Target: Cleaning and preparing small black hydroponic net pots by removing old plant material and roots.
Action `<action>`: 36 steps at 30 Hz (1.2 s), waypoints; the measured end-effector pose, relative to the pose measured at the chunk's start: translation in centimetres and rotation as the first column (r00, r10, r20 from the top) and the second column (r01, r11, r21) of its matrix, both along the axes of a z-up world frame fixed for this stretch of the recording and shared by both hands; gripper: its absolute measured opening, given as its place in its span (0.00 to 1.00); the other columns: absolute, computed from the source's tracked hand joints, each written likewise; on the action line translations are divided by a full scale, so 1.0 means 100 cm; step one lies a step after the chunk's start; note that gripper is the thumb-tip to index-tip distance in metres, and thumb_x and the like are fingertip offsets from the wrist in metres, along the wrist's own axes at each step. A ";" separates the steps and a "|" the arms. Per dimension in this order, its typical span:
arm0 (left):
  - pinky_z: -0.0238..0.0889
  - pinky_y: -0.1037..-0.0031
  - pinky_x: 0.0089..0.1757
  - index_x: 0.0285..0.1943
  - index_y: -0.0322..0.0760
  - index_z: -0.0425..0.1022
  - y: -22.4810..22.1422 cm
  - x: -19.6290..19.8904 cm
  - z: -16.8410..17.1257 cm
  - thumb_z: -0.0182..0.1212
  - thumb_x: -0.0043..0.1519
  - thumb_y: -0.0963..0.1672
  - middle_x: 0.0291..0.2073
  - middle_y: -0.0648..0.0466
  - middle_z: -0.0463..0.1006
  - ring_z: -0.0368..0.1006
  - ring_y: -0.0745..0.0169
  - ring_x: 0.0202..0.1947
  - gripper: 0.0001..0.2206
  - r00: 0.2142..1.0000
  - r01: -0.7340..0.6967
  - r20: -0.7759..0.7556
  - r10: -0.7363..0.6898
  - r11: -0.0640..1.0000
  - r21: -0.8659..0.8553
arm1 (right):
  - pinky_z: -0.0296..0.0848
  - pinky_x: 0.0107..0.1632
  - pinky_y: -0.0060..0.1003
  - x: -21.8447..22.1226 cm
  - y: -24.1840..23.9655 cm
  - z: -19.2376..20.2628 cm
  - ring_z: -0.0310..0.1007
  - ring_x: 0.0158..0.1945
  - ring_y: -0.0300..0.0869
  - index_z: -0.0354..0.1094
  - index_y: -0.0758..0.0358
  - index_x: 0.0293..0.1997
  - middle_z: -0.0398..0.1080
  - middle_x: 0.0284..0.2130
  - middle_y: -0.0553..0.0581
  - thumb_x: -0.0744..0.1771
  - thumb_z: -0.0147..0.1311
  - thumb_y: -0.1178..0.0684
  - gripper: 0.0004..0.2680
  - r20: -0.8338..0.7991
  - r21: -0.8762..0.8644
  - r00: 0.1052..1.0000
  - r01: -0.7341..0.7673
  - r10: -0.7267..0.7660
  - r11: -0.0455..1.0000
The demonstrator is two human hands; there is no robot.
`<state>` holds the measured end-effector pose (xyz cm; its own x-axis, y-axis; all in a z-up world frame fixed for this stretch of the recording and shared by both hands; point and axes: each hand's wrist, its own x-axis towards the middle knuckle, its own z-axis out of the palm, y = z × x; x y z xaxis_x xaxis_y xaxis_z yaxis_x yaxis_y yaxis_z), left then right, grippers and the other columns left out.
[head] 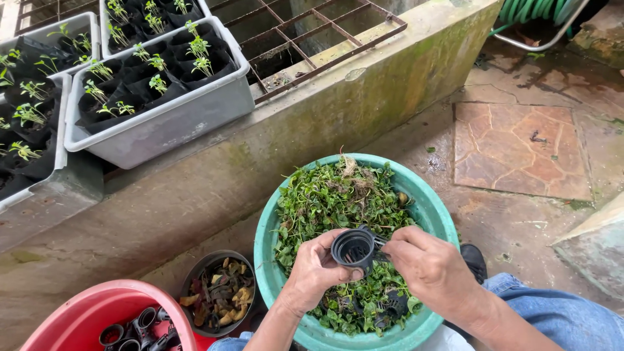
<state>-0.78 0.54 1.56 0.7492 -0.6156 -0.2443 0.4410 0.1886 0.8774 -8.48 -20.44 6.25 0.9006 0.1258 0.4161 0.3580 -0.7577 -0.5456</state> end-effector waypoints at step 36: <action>0.70 0.65 0.54 0.56 0.21 0.72 0.008 0.001 -0.040 0.65 0.53 0.41 0.45 0.44 0.81 0.79 0.55 0.46 0.22 0.939 -0.151 -0.342 -0.037 0.848 -0.507 | 0.67 0.61 0.45 0.012 0.040 0.016 0.68 0.61 0.52 0.78 0.61 0.37 0.70 0.58 0.58 0.58 0.66 0.60 0.08 0.231 0.153 0.970 0.047 -0.082 0.987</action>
